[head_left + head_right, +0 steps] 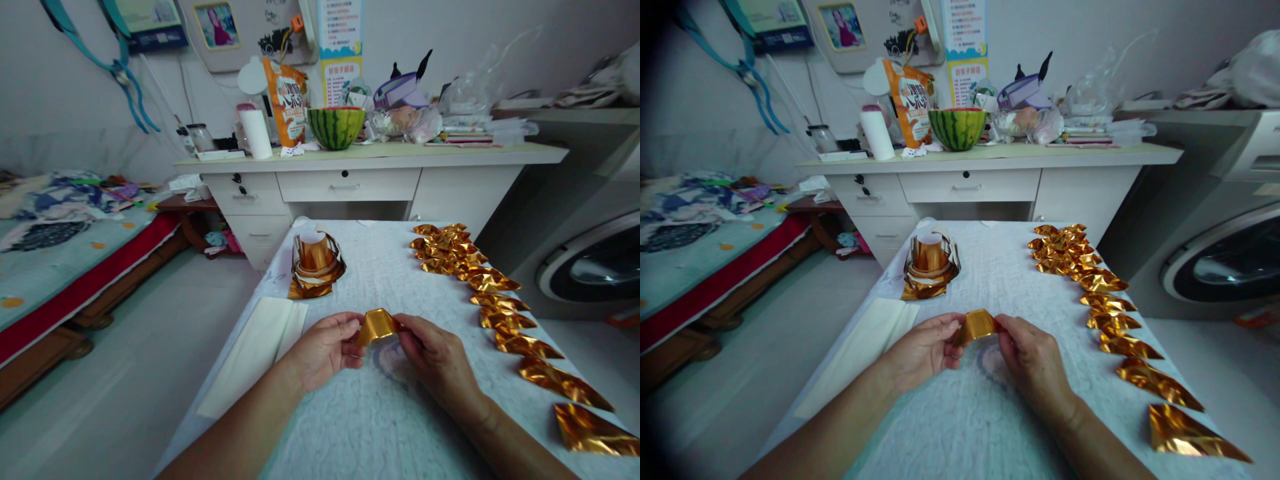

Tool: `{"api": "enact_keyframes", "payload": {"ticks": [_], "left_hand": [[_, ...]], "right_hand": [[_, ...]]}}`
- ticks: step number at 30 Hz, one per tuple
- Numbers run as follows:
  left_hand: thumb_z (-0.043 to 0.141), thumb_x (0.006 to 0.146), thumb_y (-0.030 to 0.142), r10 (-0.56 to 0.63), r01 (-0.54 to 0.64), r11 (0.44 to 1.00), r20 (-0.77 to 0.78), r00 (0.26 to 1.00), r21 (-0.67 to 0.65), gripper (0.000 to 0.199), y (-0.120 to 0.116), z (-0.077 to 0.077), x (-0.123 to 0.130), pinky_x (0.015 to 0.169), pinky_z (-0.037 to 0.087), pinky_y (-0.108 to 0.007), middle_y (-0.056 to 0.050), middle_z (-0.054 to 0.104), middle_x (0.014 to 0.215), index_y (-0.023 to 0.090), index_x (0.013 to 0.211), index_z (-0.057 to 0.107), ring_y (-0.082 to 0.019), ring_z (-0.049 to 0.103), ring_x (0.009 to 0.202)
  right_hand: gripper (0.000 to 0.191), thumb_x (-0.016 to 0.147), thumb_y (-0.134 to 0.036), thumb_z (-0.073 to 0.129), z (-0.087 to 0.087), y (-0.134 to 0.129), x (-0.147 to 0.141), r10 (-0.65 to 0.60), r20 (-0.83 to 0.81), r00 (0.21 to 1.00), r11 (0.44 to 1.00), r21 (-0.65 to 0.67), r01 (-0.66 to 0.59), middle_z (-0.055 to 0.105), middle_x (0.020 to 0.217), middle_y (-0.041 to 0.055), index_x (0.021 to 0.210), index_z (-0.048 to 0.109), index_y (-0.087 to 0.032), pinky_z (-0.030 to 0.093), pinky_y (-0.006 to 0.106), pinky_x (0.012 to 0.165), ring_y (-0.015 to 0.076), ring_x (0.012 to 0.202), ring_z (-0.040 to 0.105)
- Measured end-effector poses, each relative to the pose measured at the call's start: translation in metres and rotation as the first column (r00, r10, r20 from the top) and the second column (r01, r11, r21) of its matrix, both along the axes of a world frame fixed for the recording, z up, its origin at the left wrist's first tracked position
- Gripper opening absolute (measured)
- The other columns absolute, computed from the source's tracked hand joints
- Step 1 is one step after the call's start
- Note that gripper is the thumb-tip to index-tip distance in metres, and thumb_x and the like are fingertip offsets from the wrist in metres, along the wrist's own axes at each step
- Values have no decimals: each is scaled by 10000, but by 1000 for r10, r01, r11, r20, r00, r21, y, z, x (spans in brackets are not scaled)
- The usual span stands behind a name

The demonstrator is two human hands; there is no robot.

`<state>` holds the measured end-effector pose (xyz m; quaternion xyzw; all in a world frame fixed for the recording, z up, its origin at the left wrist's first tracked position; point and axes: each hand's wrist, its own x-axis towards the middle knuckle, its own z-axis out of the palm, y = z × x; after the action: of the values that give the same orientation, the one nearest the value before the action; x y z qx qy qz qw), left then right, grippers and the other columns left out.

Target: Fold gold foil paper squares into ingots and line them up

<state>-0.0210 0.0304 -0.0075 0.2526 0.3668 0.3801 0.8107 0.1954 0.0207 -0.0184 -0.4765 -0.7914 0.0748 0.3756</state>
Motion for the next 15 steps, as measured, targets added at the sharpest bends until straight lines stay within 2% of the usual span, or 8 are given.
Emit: {"api": "enact_keyframes", "payload": {"ticks": [5, 8, 10, 11, 13, 15], "left_hand": [[814, 701, 175, 2, 1, 1000, 109, 994, -22, 343, 0, 0, -1, 600, 467, -222, -26, 658, 827, 150, 1002, 652, -89, 596, 626], [812, 692, 155, 50, -51, 999, 124, 991, 1, 292, 1, -2, -1, 630, 443, -225, -27, 659, 856, 155, 946, 668, -88, 580, 662], [816, 683, 157, 66, -69, 997, 112, 991, 29, 288, 2, -3, -1, 655, 428, -232, -39, 668, 913, 162, 934, 674, -105, 587, 729], [817, 680, 163, 64, -69, 997, 102, 993, 46, 289, 2, -3, -1, 662, 419, -236, -46, 670, 944, 165, 932, 675, -116, 590, 766], [820, 676, 176, 44, -50, 995, 76, 996, 84, 293, 2, -3, -1, 671, 397, -241, -55, 668, 980, 169, 931, 676, -134, 588, 822], [824, 667, 184, 26, -33, 992, 59, 998, 121, 305, 1, -1, -1, 678, 376, -244, -50, 661, 975, 173, 934, 678, -137, 575, 836]], "right_hand": [[233, 906, -173, 484, 3, -2, 1, 29, -97, 995, 996, -86, -38, 737, 963, 51, 1076, 638, -212, 530, 272, 712, 178, 809, 694], [244, 884, -203, 536, 6, -3, 1, 59, -287, 956, 961, -244, -133, 712, 945, 33, 1110, 622, -233, 507, 266, 682, 160, 761, 653], [264, 869, -250, 581, 9, -2, 0, 44, -492, 869, 885, -385, -263, 681, 921, 17, 1132, 606, -245, 480, 244, 625, 137, 708, 604], [276, 865, -281, 597, 10, -2, -1, 6, -602, 799, 829, -444, -340, 659, 876, 3, 1139, 597, -249, 455, 227, 581, 123, 667, 572], [295, 868, -352, 608, 12, -1, -2, -127, -761, 636, 709, -518, -479, 599, 761, -27, 1143, 580, -248, 377, 196, 487, 93, 566, 490], [319, 860, -404, 628, 13, 1, -3, -266, -806, 529, 605, -567, -559, 559, 706, -42, 1122, 577, -229, 292, 180, 426, 68, 496, 410]]}}
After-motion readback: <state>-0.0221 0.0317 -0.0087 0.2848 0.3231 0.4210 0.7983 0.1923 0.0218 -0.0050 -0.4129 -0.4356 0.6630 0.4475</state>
